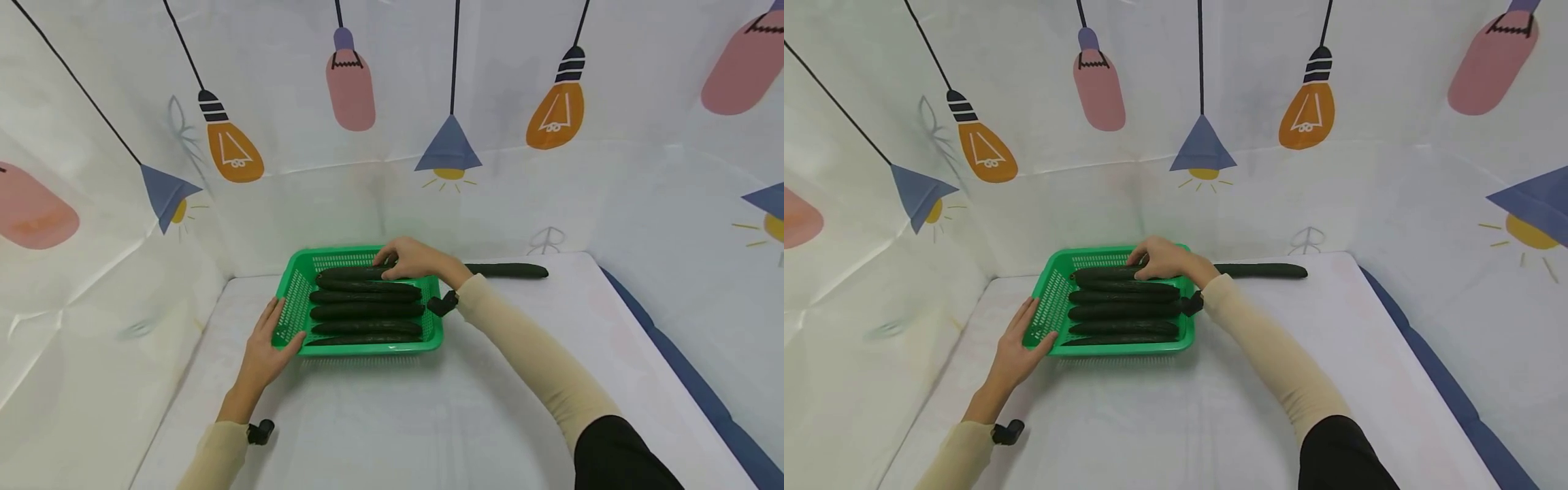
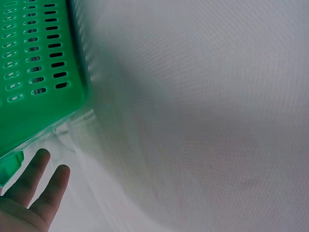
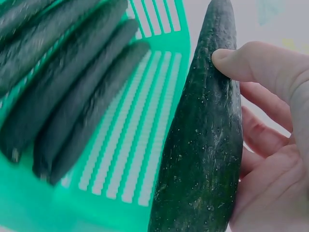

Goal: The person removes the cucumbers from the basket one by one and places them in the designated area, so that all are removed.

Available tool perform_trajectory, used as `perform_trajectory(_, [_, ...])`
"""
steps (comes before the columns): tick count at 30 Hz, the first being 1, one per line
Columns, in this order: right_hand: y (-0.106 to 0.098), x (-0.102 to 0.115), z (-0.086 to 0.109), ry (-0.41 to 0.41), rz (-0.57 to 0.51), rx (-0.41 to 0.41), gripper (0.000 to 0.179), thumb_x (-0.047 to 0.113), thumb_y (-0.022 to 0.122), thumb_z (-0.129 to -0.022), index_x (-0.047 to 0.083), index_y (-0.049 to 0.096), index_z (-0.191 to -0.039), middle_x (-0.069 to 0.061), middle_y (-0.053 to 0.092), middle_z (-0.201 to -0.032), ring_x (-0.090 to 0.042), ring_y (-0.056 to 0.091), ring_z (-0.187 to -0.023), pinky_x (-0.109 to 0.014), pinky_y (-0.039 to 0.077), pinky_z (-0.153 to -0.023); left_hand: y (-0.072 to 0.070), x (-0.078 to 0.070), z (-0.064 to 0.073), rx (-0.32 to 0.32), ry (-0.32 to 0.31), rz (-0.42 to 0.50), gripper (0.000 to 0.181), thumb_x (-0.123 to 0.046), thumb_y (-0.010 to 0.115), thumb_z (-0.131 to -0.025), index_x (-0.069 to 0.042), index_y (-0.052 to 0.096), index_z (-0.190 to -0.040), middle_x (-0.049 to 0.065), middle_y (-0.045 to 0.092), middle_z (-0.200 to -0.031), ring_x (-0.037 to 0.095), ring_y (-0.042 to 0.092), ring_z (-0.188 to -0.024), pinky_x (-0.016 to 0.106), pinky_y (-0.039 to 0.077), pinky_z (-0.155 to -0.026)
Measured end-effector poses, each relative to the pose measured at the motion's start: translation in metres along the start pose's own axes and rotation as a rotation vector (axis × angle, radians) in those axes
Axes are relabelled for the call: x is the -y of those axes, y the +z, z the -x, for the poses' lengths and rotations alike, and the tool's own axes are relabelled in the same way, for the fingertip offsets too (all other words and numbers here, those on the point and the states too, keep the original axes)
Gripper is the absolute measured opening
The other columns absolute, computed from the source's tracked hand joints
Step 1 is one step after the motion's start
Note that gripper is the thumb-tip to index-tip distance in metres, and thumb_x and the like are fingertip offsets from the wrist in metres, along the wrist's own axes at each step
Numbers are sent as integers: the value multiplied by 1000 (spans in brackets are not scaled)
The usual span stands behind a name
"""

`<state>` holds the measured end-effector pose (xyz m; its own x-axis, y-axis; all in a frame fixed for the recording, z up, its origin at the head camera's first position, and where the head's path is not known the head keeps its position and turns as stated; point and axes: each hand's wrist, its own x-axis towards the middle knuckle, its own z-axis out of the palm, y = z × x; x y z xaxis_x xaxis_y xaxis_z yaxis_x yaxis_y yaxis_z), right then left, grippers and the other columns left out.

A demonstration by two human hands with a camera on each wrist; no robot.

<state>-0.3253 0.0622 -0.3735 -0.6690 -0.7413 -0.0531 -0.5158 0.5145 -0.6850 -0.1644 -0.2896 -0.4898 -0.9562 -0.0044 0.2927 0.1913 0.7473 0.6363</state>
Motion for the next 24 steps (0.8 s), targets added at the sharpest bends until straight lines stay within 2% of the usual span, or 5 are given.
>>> perform_trajectory(5, [-23,-15,23,39,2,-57,33,17,73,-94,10,73,-126,-9,69,-132,-27,67,-116,-42,57,-94,-1,0,0,7,-8,-8,86,-35,76,-91,-14,32,-163,15,26,-170,45,28,-153,74,32,-111])
perform_trajectory(13, [-57,-47,63,152,-4,-127,37,16,72,-94,6,71,-130,-14,68,-132,-32,64,-120,-46,57,-94,-1,1,0,-12,10,-10,86,-33,77,-90,-13,34,-162,17,28,-169,46,29,-152,74,33,-111])
perform_trajectory(24, [-80,-80,105,243,38,-175,36,13,70,-94,2,70,-129,-20,68,-131,-38,63,-122,-51,55,-97,0,0,0,-8,4,-5,85,-33,77,-91,-14,34,-162,18,28,-168,46,29,-152,74,33,-111])
